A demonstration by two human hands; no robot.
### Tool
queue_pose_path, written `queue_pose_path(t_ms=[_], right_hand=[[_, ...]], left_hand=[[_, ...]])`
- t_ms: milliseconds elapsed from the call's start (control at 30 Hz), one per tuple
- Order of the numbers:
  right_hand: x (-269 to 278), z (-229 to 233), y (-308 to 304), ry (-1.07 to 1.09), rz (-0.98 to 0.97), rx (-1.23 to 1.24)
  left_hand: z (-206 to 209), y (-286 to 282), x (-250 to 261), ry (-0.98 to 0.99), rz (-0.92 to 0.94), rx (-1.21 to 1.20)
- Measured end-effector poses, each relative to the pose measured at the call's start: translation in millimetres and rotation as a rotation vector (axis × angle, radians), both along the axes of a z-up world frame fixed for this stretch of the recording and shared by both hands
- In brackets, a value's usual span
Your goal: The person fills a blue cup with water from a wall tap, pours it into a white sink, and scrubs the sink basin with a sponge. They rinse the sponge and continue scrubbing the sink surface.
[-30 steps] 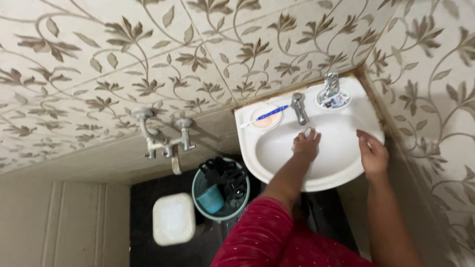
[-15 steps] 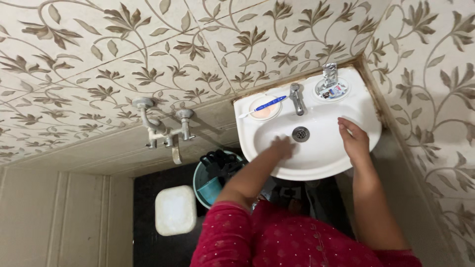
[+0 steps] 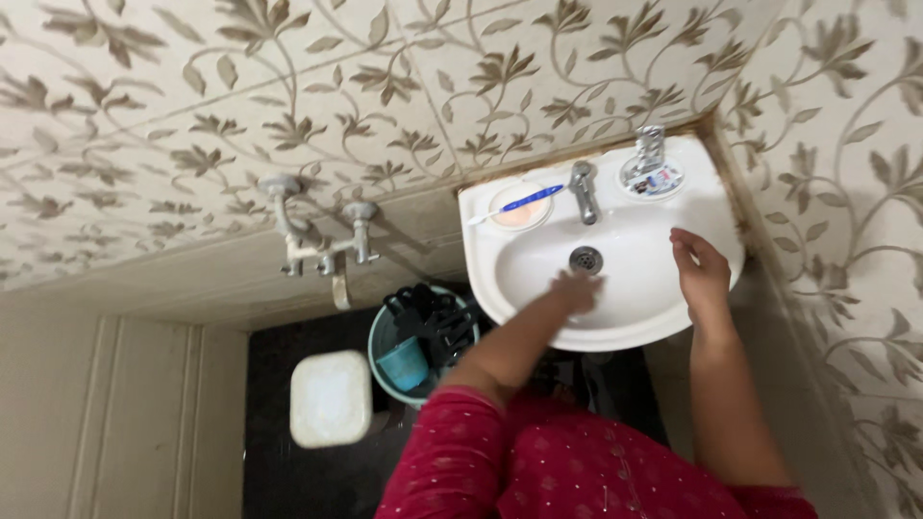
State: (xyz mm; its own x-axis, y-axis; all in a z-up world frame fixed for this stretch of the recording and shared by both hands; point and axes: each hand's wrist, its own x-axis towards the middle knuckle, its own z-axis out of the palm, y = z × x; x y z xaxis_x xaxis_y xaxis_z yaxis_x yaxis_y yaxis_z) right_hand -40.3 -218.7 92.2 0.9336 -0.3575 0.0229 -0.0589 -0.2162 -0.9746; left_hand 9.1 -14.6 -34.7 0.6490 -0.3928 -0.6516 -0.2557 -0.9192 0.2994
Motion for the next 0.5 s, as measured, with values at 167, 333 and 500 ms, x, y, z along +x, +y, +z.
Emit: queue_pose_path(t_ms=[167, 333, 500], right_hand=[[12.7, 7.4, 32.9, 0.076, 0.112, 0.061], [9.5, 3.1, 42.8, 0.076, 0.142, -0.002], [-0.8, -7.0, 17.6, 0.024, 0.081, -0.054]], left_hand=[[5.8, 89.1, 26.3, -0.117, -0.207, 0.231], [0.5, 28.4, 0.9, -0.125, -0.118, 0.038], [9.5, -83.0, -5.2, -0.082, -0.049, -0.429]])
